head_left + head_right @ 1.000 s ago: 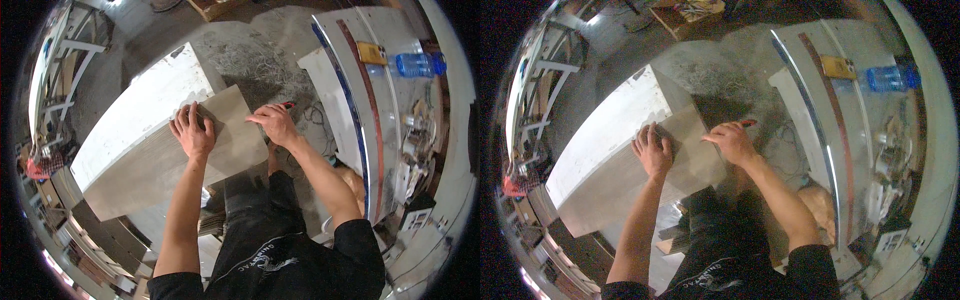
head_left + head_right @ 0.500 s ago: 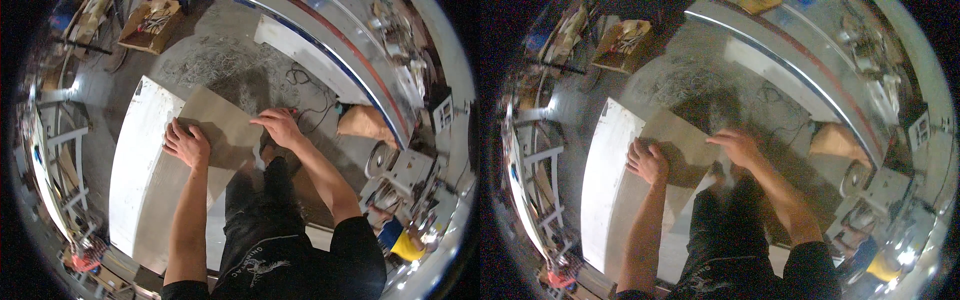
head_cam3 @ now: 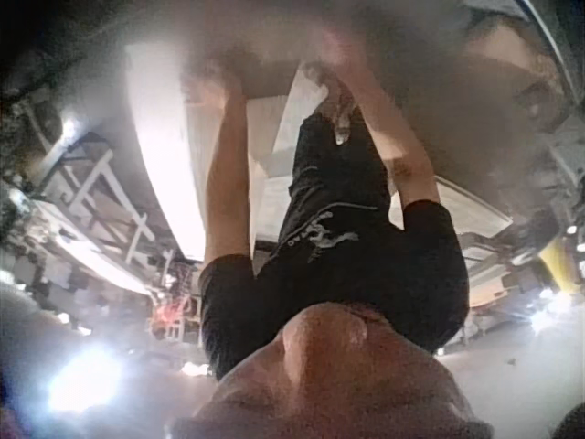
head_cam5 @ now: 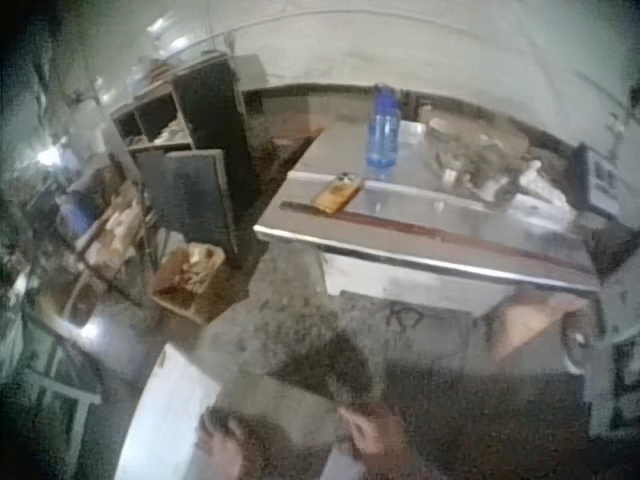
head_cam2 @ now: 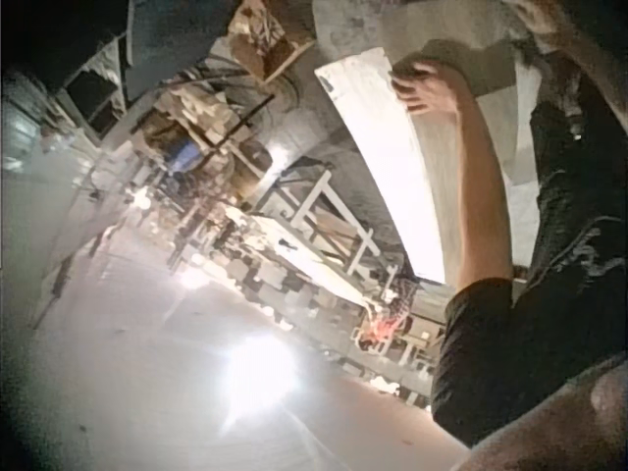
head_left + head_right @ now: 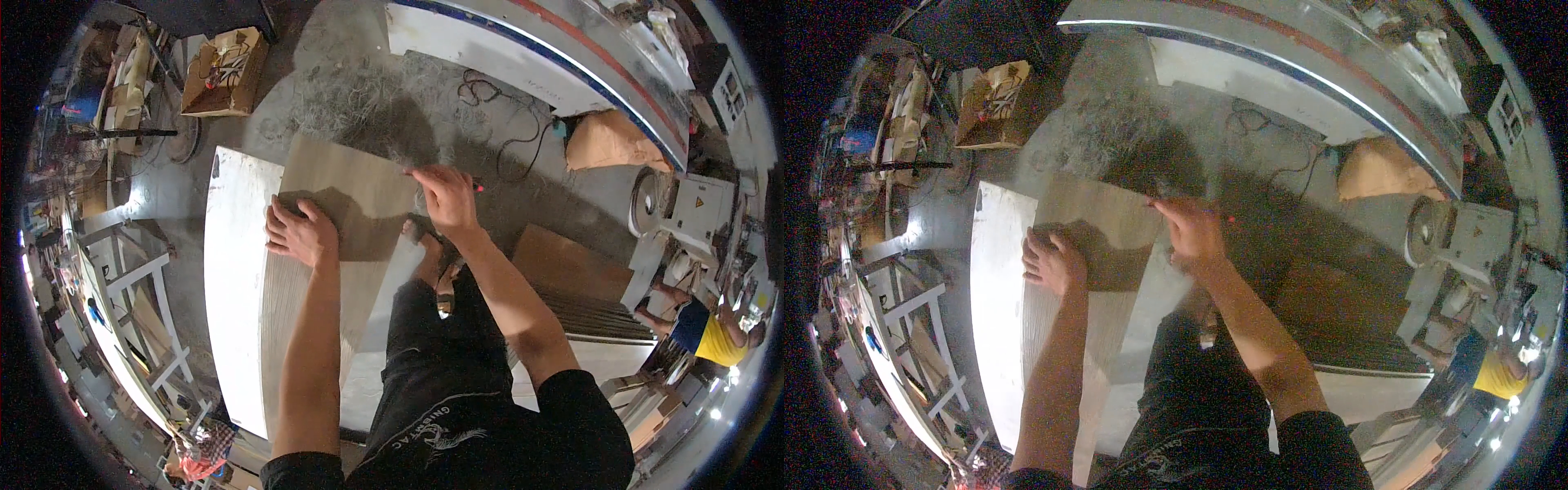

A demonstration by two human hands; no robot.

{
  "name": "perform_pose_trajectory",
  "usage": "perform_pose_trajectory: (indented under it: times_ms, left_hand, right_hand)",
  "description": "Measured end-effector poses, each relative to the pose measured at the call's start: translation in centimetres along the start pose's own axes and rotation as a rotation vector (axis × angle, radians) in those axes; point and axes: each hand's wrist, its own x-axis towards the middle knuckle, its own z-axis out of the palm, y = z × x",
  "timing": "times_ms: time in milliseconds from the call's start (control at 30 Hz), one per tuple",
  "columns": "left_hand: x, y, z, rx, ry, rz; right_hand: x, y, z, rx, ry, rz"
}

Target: Trim the edges of laminated wooden panels using a manual cutting tool.

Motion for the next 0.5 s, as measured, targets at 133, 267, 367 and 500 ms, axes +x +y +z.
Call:
perform_pose_trajectory:
  times_ms: [133, 267, 367, 500]
  left_hand:
    - [0.2, -0.4, 1.1, -0.001, -0.041, -0.016]
    - [1.3, 1.8, -0.8, -0.048, 0.029, 0.020]
    - [2.2, 0.8, -1.0, -0.021, 0.074, 0.049]
    - [1.3, -10.0, -2.4, -0.113, -0.214, 0.412]
  right_hand:
    - [-5.7, -1.1, 4.3, -0.035, 0.055, -0.020]
    - [-16.9, -8.5, 6.0, -0.109, -0.127, -0.091]
    - [-22.2, -12.2, 7.7, 0.078, -0.244, -0.123]
    - [-23.6, -11.5, 10.0, 0.001, -0.101, -0.281]
